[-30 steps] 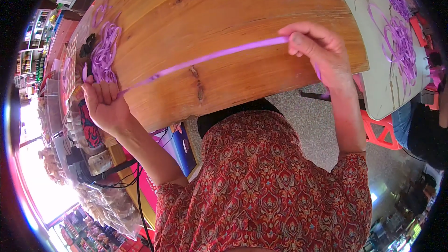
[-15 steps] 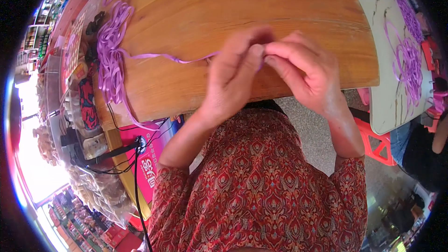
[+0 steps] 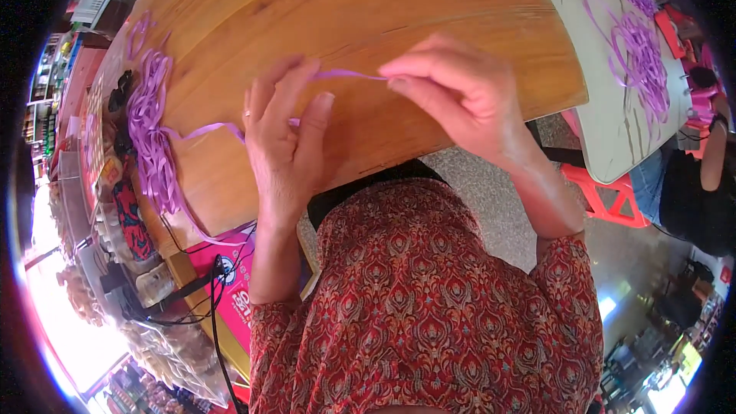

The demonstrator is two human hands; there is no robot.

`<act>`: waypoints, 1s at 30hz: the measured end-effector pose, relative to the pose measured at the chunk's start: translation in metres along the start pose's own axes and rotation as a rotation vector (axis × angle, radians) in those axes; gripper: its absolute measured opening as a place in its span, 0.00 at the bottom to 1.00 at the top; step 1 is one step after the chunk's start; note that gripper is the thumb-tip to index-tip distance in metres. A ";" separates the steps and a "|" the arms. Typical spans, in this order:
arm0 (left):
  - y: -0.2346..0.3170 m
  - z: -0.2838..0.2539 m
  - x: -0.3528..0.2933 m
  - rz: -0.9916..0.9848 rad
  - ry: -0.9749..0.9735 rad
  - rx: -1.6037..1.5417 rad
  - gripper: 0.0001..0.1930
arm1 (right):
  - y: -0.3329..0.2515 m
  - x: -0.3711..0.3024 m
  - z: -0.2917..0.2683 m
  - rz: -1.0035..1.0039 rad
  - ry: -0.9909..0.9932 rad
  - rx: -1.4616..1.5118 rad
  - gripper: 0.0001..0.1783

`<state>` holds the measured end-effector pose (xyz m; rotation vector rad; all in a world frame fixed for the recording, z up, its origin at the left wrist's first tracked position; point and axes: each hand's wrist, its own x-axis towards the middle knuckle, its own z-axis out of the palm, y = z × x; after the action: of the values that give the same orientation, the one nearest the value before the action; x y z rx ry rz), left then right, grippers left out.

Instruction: The person picks up a purple ribbon and ties a series of knots along its length by hand. After completing the knots, the person pulls the ribbon taut and places it back onto the wooden table.

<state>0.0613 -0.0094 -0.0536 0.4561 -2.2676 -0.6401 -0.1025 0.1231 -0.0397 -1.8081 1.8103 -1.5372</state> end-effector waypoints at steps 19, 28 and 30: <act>0.021 0.021 -0.014 -0.392 0.019 -0.963 0.05 | -0.017 -0.001 -0.011 -0.026 0.067 0.018 0.15; 0.029 0.018 -0.017 -0.468 -0.005 -0.951 0.06 | -0.009 0.002 -0.013 -0.272 -0.010 -0.356 0.21; 0.028 0.016 -0.016 -0.440 -0.020 -0.921 0.05 | -0.003 0.000 -0.010 -0.258 -0.018 -0.333 0.21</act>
<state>0.0566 0.0266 -0.0563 0.4647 -1.6320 -1.7829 -0.1076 0.1292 -0.0331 -2.2757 1.9867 -1.3510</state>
